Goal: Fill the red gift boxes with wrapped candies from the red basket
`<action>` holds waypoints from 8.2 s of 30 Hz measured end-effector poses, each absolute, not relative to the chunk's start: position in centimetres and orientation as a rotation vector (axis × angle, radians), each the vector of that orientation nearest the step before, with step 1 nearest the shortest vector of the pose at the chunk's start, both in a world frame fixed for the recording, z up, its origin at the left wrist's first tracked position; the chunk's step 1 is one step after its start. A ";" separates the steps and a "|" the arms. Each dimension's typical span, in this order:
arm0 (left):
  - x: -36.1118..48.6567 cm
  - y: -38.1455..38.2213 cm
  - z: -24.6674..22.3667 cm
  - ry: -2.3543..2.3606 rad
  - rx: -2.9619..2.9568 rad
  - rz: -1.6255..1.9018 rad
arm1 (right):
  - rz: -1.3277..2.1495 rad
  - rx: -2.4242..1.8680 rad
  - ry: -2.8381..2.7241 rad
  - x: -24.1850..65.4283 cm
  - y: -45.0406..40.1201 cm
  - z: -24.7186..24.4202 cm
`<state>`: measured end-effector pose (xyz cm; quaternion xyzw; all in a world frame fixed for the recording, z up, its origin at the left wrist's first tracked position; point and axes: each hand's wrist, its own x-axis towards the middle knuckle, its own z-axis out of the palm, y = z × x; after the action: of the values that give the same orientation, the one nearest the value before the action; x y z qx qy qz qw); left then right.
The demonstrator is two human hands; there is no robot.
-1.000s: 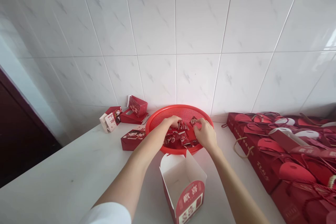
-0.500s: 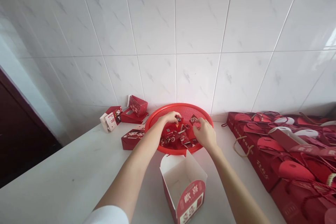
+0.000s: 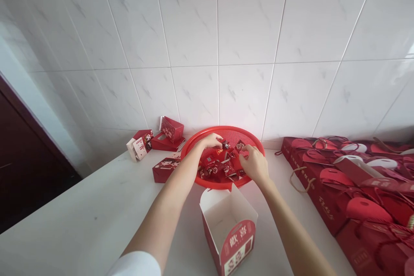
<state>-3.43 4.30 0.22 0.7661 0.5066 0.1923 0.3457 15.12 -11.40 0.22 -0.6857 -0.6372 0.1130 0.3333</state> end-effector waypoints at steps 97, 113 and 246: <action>-1.0 -6.3 0.1 1.211 2.232 0.933 | -0.192 -1.709 -1.933 12.6 -13.2 -10.2; -1.3 -9.2 -3.0 0.861 1.976 1.025 | 0.345 -1.088 -1.332 13.1 -13.9 -10.0; 2.0 -4.9 -2.2 1.672 2.514 0.441 | 1.695 -0.652 -0.801 12.8 -14.3 -9.4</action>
<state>1.98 -4.87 -2.20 0.8231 0.5474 0.1445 0.0450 12.81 -14.27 -9.37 -0.2752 -0.3378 0.7151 0.5467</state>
